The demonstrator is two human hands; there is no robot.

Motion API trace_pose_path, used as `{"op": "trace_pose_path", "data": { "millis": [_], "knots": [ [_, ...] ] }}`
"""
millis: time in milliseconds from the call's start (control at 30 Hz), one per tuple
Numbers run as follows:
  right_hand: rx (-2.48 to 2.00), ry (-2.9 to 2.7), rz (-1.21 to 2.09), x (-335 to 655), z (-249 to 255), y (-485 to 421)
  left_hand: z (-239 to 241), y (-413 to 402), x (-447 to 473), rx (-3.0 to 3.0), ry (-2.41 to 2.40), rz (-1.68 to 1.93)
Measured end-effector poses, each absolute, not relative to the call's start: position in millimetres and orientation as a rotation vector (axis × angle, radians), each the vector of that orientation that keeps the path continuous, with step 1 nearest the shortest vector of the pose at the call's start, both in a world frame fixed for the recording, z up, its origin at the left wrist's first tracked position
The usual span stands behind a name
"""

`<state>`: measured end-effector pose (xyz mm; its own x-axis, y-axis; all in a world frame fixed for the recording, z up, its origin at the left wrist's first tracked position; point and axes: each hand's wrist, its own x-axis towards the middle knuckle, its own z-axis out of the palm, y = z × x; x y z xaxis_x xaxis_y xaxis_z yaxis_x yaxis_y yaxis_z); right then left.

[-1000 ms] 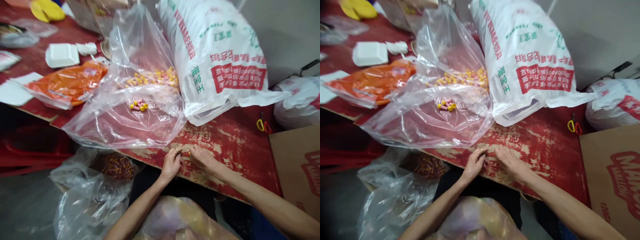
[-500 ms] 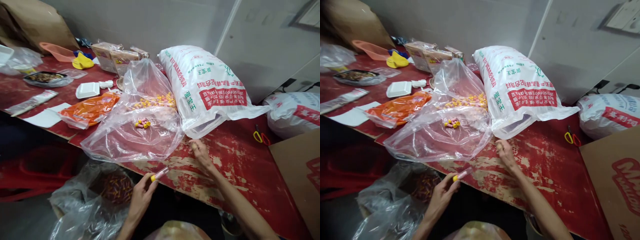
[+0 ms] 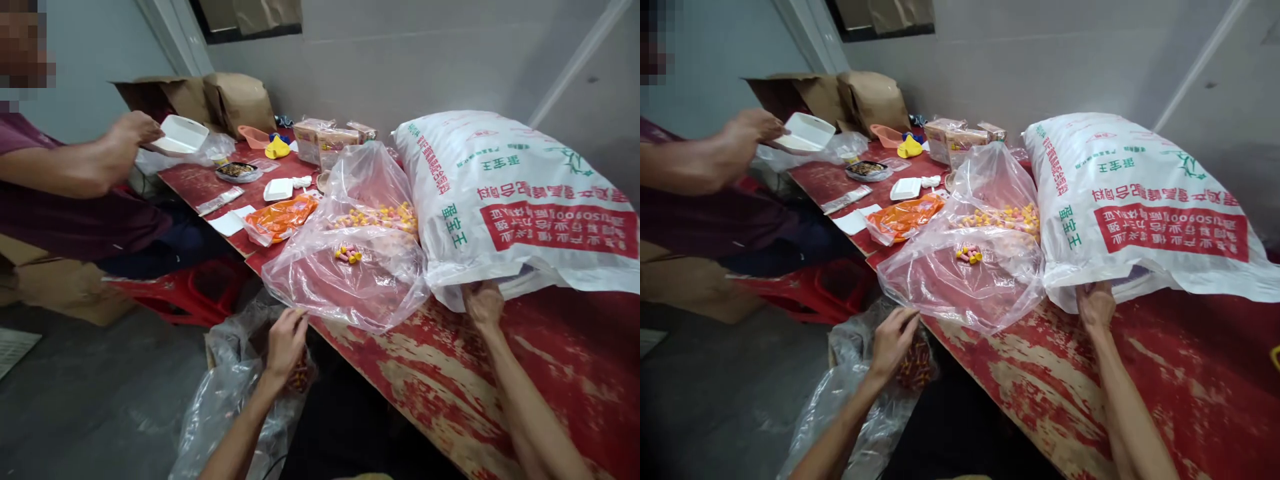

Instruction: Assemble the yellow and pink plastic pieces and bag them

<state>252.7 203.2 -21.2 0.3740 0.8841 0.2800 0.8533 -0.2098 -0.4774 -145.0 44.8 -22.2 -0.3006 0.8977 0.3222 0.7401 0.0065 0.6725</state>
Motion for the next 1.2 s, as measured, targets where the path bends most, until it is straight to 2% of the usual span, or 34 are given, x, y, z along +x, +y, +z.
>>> {"op": "trace_pose_path", "data": {
  "millis": [67,267,400,533,700,833,1100,1200],
  "knots": [
    [-2.002,-1.307,0.131,251.0,-23.9,179.9,-13.2,97.5,-133.6,1.864,2.033,1.173],
    [-1.452,-0.905,0.982,231.1,-45.4,99.7,-20.6,226.0,-119.3,1.984,2.065,0.915],
    [-1.262,-0.75,1.199,214.3,-48.2,75.6,-28.7,240.5,-117.6,2.025,1.999,0.85],
    [-1.18,-0.695,1.333,201.8,-44.4,75.5,-23.3,203.4,-108.4,2.04,1.912,0.931],
    [-1.161,-0.941,1.32,182.2,-42.1,74.1,-12.5,122.2,-59.3,1.94,1.38,1.169],
    [-1.257,-1.21,1.273,171.0,-32.5,64.0,-14.0,81.2,-16.8,1.796,1.264,1.195],
    [-1.421,-1.7,0.68,169.6,-22.6,38.3,-30.2,37.7,14.0,1.507,1.242,1.222],
    [-1.409,-1.895,0.575,177.2,-27.7,31.3,-40.1,20.9,27.8,1.392,1.227,1.189]
  ]
}}
